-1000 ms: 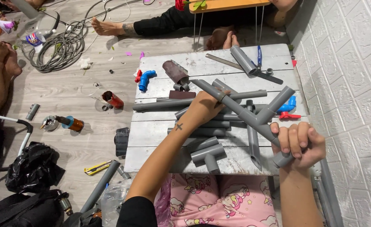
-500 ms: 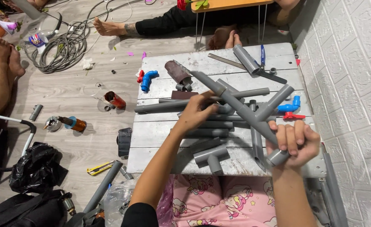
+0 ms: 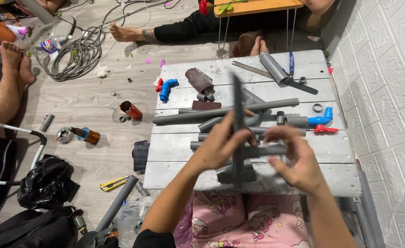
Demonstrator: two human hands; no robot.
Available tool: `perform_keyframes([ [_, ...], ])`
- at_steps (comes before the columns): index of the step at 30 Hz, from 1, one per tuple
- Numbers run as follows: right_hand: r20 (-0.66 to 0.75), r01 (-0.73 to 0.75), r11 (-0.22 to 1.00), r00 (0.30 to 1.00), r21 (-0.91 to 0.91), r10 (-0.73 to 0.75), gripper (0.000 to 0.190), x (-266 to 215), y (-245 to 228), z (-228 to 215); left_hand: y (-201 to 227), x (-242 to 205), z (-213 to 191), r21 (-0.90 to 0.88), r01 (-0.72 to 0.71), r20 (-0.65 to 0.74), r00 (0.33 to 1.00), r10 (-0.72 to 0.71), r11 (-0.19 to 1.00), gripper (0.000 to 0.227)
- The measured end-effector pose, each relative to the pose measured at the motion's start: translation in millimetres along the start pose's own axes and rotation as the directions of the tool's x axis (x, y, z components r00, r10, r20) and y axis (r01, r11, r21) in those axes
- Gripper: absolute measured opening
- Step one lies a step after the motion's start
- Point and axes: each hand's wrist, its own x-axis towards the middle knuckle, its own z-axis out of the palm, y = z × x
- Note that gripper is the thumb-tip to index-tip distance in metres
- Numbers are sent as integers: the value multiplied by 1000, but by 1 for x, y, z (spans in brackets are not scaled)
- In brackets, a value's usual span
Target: Assembling a structure using PVC pipes and various connectors like T-joints and elbows
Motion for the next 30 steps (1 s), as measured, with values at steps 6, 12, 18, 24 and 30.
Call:
perform_keyframes([
  [6, 348, -303, 743, 737, -596, 580, 31, 17, -56, 9, 44, -6, 23, 578, -65, 158, 987, -34, 814, 42],
  [12, 695, 468, 802, 713, -372, -94, 5, -11, 67, -17, 53, -6, 46, 717, -347, 340, 931, 132, 605, 43],
  [18, 748, 272, 933, 663, -235, -5, 15, 16, 5, 12, 76, -23, 42, 690, -451, 405, 889, 213, 567, 50],
  [24, 727, -49, 992, 676, -119, 121, 28, 10, 7, 13, 92, -46, -28, 300, -77, 259, 966, -3, 951, 77],
  [30, 501, -592, 778, 619, -210, 606, 48, 2, -8, 24, 51, -79, -26, 188, 105, 70, 990, -120, 976, 59],
])
